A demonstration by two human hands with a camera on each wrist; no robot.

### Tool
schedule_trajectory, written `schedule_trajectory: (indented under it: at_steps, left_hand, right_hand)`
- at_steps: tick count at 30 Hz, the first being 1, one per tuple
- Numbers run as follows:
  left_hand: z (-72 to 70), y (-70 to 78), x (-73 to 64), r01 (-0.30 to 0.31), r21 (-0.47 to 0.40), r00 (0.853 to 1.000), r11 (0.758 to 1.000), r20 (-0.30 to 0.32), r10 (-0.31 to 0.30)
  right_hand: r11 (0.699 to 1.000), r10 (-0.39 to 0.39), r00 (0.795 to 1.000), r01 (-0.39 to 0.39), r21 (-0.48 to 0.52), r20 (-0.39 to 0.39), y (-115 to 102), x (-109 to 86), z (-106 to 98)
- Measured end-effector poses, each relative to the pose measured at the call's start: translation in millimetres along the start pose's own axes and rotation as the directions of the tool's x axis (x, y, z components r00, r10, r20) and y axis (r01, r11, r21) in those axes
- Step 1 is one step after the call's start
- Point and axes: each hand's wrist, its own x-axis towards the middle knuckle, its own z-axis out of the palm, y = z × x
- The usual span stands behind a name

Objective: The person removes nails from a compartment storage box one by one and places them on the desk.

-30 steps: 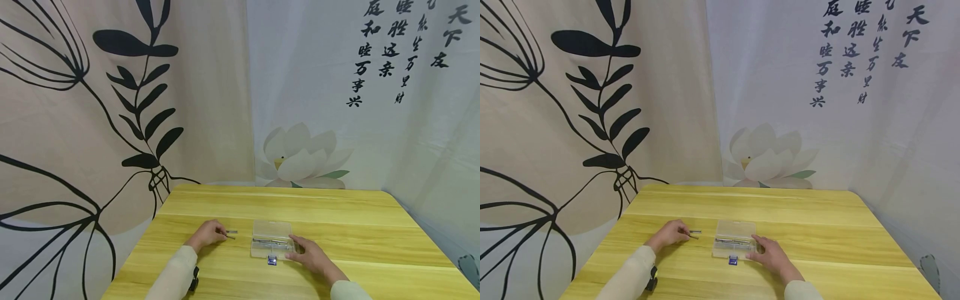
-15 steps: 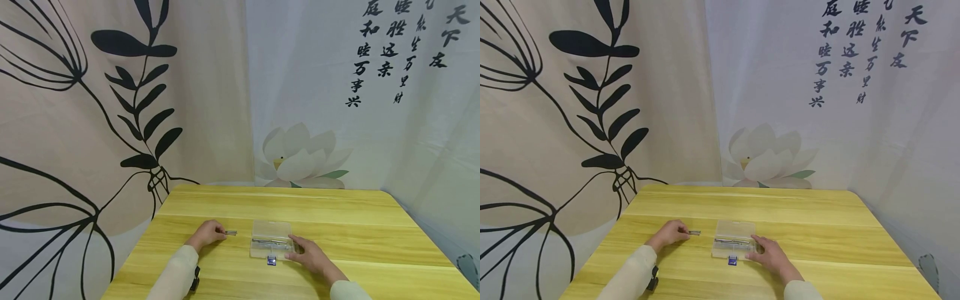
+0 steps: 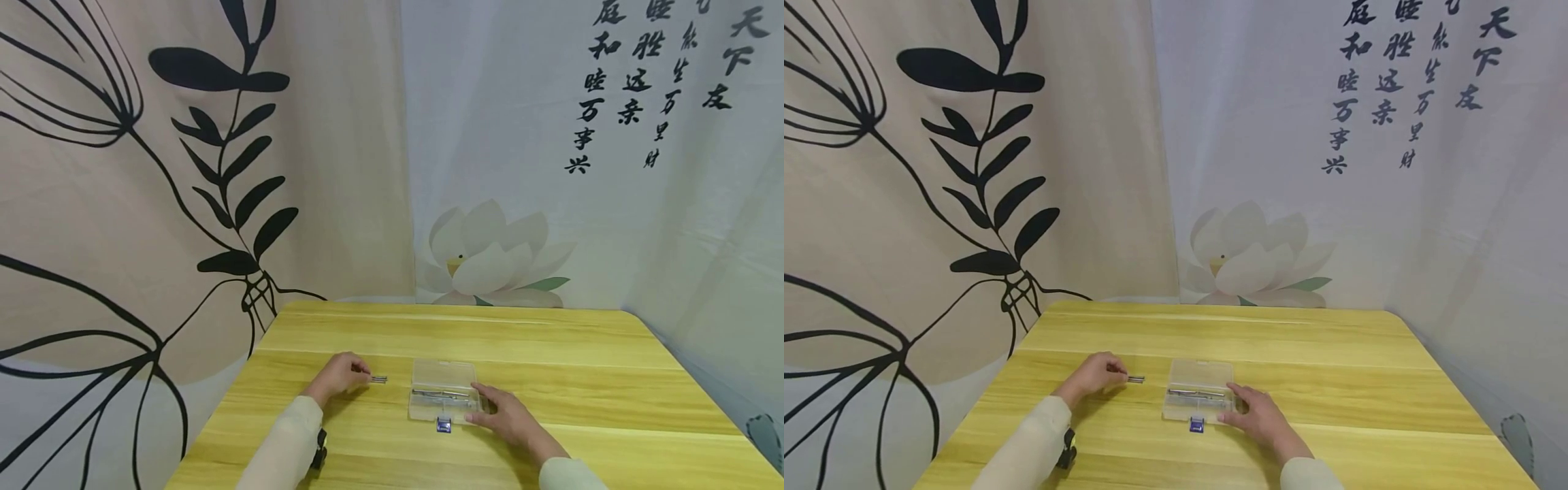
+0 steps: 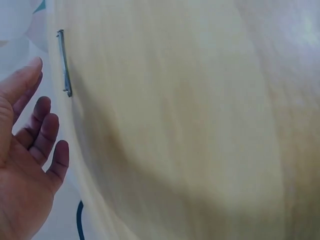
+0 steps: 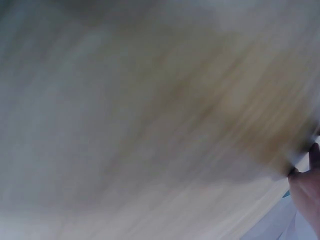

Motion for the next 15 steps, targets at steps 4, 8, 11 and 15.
schedule_trajectory:
  at_steps: [4,8,11,15]
  left_hand:
    - [-2.2,5.9,1.2,-0.026,-0.004,1.000,1.000,0.003,0.026]
    - [-1.7,14.6,1.7,-0.053,-0.001,0.999,0.999,0.007,0.053]
    - [0.6,21.3,3.2,-0.078,-0.008,0.997,0.997,0.006,0.078]
    - [3.9,30.0,5.2,-0.089,-0.056,0.996,0.994,0.011,0.089]
  right_hand:
    - [1.000,0.003,1.000,-0.003,-0.001,0.005,-1,0.3,0]
    - [1.000,0.002,1.000,-0.002,-0.010,0.005,0,0.0,0]
    - [1.000,0.002,1.000,-0.002,-0.008,0.007,0,0.1,0]
    - [1.000,0.000,1.000,0.000,0.004,0.011,0,0.7,0]
